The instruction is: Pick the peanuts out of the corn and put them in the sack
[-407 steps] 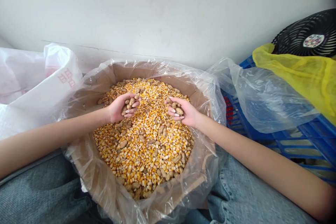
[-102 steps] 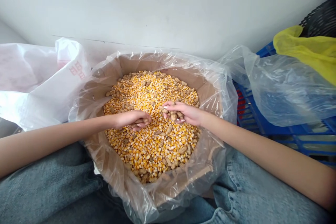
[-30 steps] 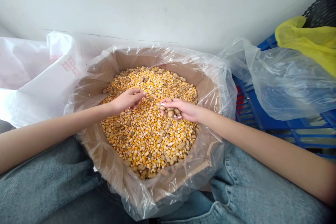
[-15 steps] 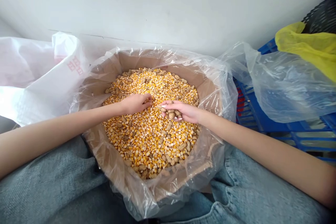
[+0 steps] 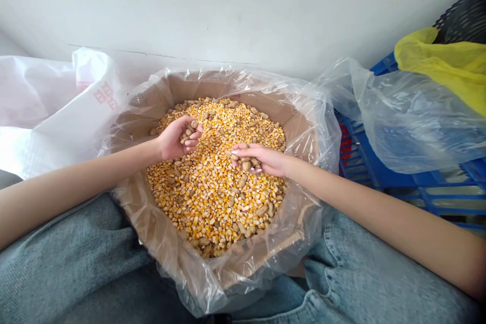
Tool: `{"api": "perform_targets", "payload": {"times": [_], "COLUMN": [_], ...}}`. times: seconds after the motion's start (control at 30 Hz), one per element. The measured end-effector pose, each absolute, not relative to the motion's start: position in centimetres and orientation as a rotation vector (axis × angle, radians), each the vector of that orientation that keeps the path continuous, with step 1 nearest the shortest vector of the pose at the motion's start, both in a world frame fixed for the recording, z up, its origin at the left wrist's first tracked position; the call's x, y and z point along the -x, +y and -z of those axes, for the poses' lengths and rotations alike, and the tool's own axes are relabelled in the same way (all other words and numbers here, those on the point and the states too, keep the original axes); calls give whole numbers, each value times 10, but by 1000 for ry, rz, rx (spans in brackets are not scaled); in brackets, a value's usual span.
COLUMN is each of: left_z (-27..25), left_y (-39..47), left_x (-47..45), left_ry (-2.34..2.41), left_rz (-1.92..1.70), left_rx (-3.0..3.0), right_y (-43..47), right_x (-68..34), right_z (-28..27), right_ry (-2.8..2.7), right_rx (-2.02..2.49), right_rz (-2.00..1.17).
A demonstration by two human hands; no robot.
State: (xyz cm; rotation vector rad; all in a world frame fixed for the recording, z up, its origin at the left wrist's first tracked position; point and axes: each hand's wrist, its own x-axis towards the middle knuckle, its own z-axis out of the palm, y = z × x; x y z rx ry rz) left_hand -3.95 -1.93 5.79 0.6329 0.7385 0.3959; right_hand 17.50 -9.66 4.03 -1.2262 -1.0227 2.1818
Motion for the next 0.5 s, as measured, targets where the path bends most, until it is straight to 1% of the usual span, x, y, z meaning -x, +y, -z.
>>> {"api": "perform_targets", "payload": {"times": [0.17, 0.23, 0.33, 0.43, 0.5], "left_z": [-58, -56, -51, -47, -46], "left_y": [-20, -19, -17, -15, -15], "left_x": [44, 46, 52, 62, 66], "left_ry": [735, 794, 943, 1044, 1031], "left_rz": [-375, -344, -152, 180, 385], "left_rx": [-691, -821, -1324, -2073, -2423], "right_y": [-97, -97, -97, -96, -97], "right_x": [-173, -173, -173, -173, -173], "right_z": [-42, -42, -41, -39, -38], "right_ry": [-1039, -1046, -1051, -1048, -1036], "right_rx": [1245, 1248, 1239, 1238, 1246], "right_rz": [-2194, -2200, -2199, -2193, -2194]}}
